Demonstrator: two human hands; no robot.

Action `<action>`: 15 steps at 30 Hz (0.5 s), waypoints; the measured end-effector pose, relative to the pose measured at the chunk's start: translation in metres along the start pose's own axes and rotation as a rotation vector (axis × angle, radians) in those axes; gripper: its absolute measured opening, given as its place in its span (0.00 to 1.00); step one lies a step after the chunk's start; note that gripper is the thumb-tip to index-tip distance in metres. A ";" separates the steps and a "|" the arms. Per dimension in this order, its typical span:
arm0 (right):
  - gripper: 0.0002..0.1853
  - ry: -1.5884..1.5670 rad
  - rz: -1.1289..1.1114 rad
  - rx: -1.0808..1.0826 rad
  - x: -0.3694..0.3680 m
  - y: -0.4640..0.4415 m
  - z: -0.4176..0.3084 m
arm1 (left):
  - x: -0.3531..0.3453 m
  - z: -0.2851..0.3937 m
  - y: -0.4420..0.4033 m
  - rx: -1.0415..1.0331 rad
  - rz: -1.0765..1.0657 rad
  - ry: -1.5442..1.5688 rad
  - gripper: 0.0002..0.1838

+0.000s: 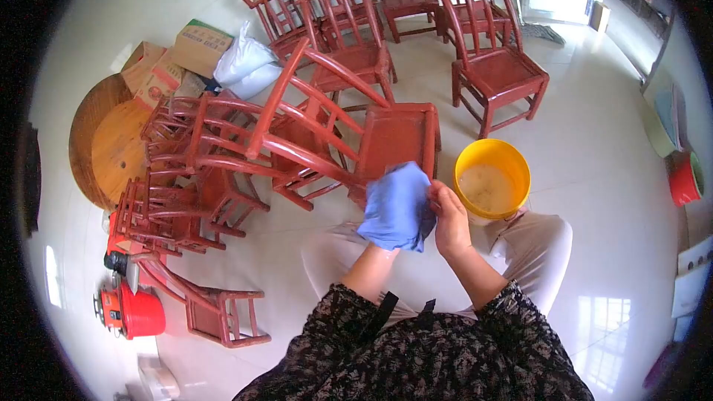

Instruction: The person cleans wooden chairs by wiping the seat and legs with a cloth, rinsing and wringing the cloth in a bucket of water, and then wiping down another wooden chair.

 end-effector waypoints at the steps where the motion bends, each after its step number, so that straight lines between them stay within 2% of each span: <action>1: 0.23 -0.107 0.085 -0.090 -0.002 0.001 0.003 | 0.003 -0.026 0.000 -0.079 0.052 -0.294 0.15; 2: 0.28 -0.240 0.087 -0.127 -0.009 0.005 0.009 | 0.004 -0.065 -0.001 -0.212 0.125 -0.889 0.16; 3: 0.34 -0.371 0.086 -0.163 -0.016 0.010 0.014 | -0.014 -0.027 0.006 0.048 0.152 -0.916 0.15; 4: 0.34 -0.367 0.073 -0.171 -0.010 0.008 0.032 | -0.034 0.014 0.014 0.309 0.175 -0.958 0.21; 5: 0.30 -0.592 -0.101 -0.099 0.000 -0.007 0.066 | -0.025 0.010 0.007 0.301 0.188 -0.957 0.21; 6: 0.27 -0.817 -0.275 -0.025 0.010 -0.019 0.101 | -0.012 0.000 0.004 0.206 0.317 -1.063 0.18; 7: 0.24 -0.770 -0.387 -0.023 0.008 -0.022 0.109 | -0.004 -0.005 0.004 0.116 0.447 -1.162 0.18; 8: 0.21 -0.719 -0.499 -0.013 0.007 -0.024 0.118 | 0.007 0.005 0.002 0.041 0.520 -1.123 0.19; 9: 0.18 0.255 -0.630 0.197 -0.028 -0.007 0.064 | 0.022 0.003 -0.003 -0.050 0.619 -1.045 0.20; 10: 0.15 1.237 -0.759 0.371 -0.069 0.012 0.005 | 0.037 0.001 -0.006 -0.130 0.659 -0.766 0.19; 11: 0.16 1.098 -0.821 0.384 -0.084 0.006 -0.004 | 0.050 0.002 -0.007 -0.207 0.688 -0.483 0.18; 12: 0.17 1.203 -0.738 0.480 -0.092 0.007 -0.004 | 0.047 0.017 -0.006 -0.047 0.669 0.373 0.17; 13: 0.18 1.304 -0.651 0.573 -0.100 0.010 -0.004 | 0.049 0.034 -0.001 -0.096 0.405 0.841 0.18; 14: 0.21 1.452 -0.841 0.342 -0.115 0.010 -0.010 | 0.052 0.035 0.004 -0.089 0.128 0.982 0.20; 15: 0.21 1.452 -0.852 0.347 -0.125 0.007 0.021 | 0.055 0.036 0.009 -0.088 -0.158 1.104 0.23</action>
Point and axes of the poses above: each hand's wrist, its own y-axis away from the middle knuckle, its own x-axis out of the back of the hand, z = x × y, the point moved 1 cm from there along -y, towards the middle knuckle, and after that the axes turned 13 degrees about x, right-handed, at the moved point
